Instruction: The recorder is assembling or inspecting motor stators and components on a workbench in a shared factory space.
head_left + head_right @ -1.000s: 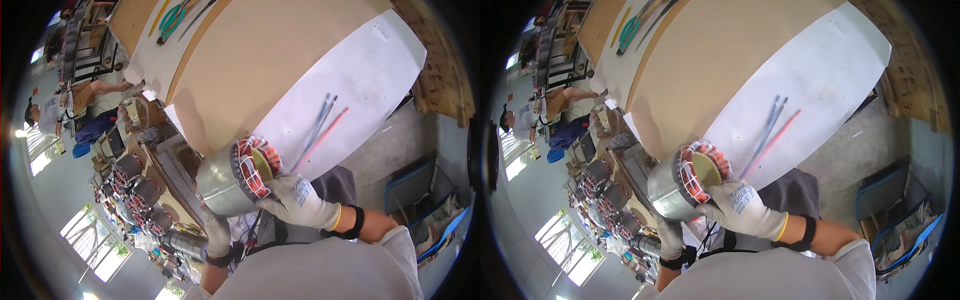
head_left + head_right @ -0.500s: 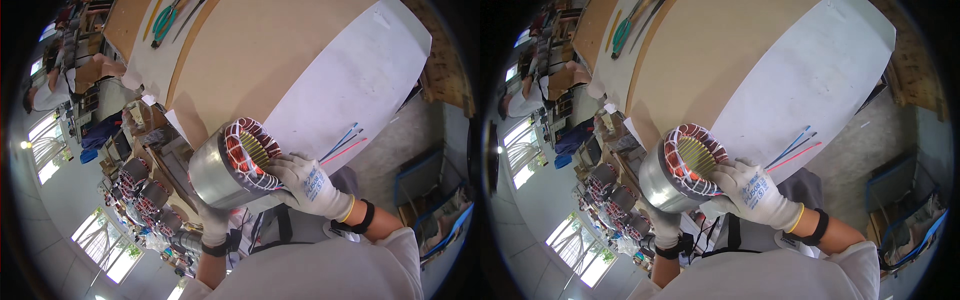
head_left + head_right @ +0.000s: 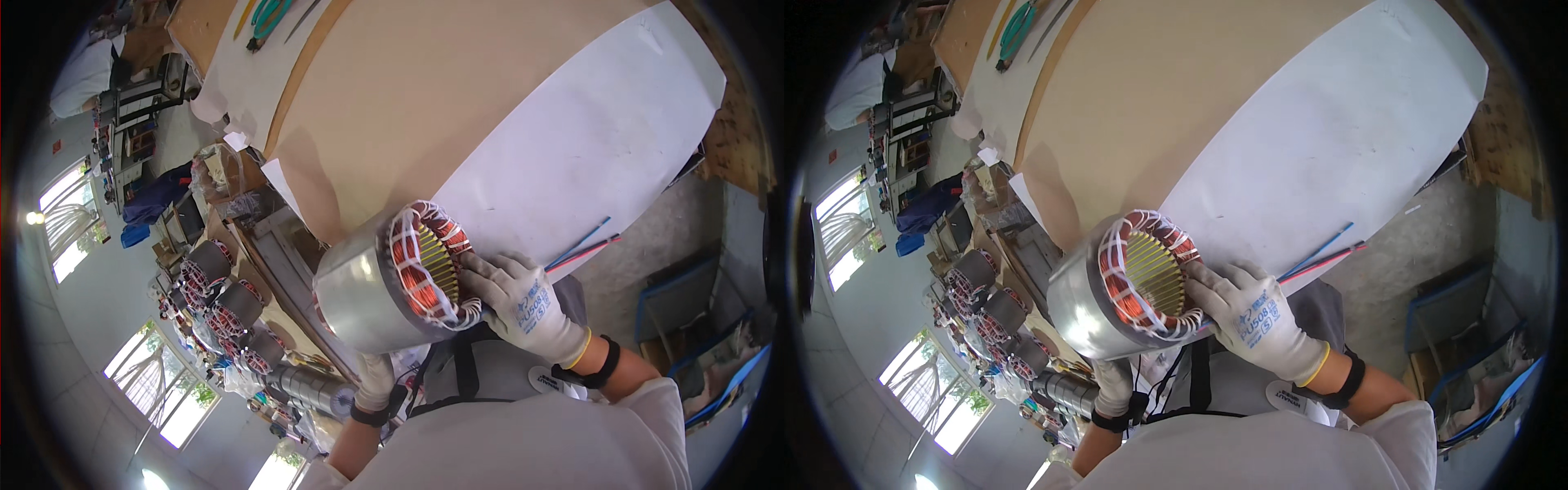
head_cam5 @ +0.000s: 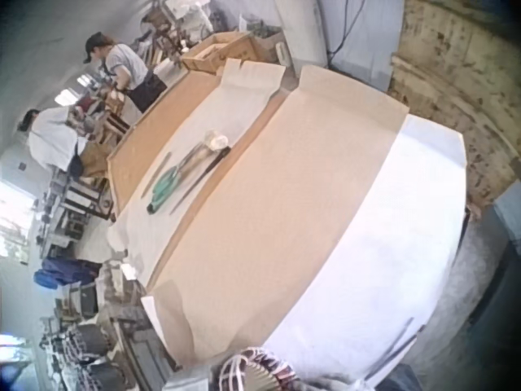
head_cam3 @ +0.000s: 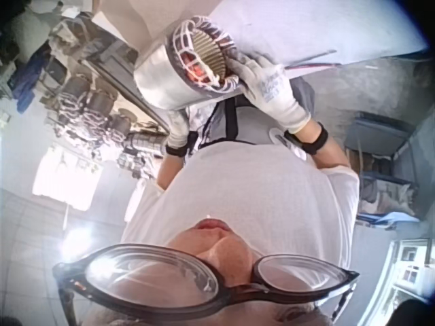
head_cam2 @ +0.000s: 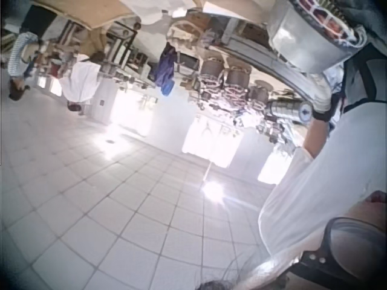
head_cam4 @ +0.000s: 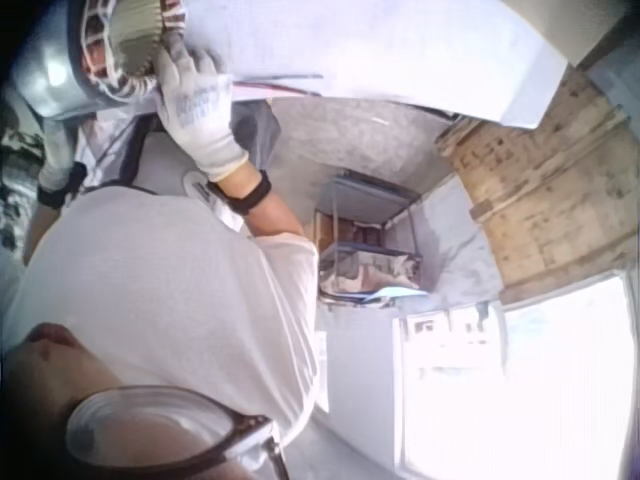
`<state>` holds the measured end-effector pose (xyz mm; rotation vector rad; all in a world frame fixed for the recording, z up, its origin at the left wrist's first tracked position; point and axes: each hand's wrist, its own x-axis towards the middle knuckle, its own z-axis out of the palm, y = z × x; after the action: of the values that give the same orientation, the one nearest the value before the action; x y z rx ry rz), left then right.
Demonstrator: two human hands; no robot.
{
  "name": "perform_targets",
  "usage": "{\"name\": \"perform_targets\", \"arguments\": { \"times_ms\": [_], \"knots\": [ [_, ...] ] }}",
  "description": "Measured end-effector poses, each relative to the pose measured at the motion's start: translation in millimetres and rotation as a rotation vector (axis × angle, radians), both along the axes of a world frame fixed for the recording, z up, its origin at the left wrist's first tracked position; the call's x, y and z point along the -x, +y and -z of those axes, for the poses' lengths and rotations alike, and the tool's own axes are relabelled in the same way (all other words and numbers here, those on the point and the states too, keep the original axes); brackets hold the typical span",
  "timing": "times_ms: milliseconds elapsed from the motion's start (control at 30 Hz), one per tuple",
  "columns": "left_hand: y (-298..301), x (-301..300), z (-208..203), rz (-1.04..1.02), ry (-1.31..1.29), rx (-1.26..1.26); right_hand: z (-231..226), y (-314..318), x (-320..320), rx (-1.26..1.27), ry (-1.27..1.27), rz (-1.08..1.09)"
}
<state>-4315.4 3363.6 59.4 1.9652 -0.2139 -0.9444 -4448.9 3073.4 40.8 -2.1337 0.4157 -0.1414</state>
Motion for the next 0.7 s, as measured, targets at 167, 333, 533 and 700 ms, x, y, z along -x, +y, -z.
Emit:
{"name": "perform_targets", "arguments": {
  "times_ms": [167,333,533,700],
  "knots": [
    [19.3,14.5,12.5,-0.039,0.081,0.033,12.4,1.7,1.9,0.100,-0.004,-0.042],
    [-0.1,10.9,-3.9,-0.018,0.075,-0.004,2.0,-4.5,-3.8,0.110,0.068,-0.107],
    [-31.1,-11.2,-15.2,-0.061,0.053,0.023,-3.3,-29.4,-35.5,0.069,0.153,-0.275],
    [-49.9,-38.8,-22.6,-0.084,0.011,0.134,2.2,-40.1,-40.8,-0.011,0.063,-0.253]
  ]
}}
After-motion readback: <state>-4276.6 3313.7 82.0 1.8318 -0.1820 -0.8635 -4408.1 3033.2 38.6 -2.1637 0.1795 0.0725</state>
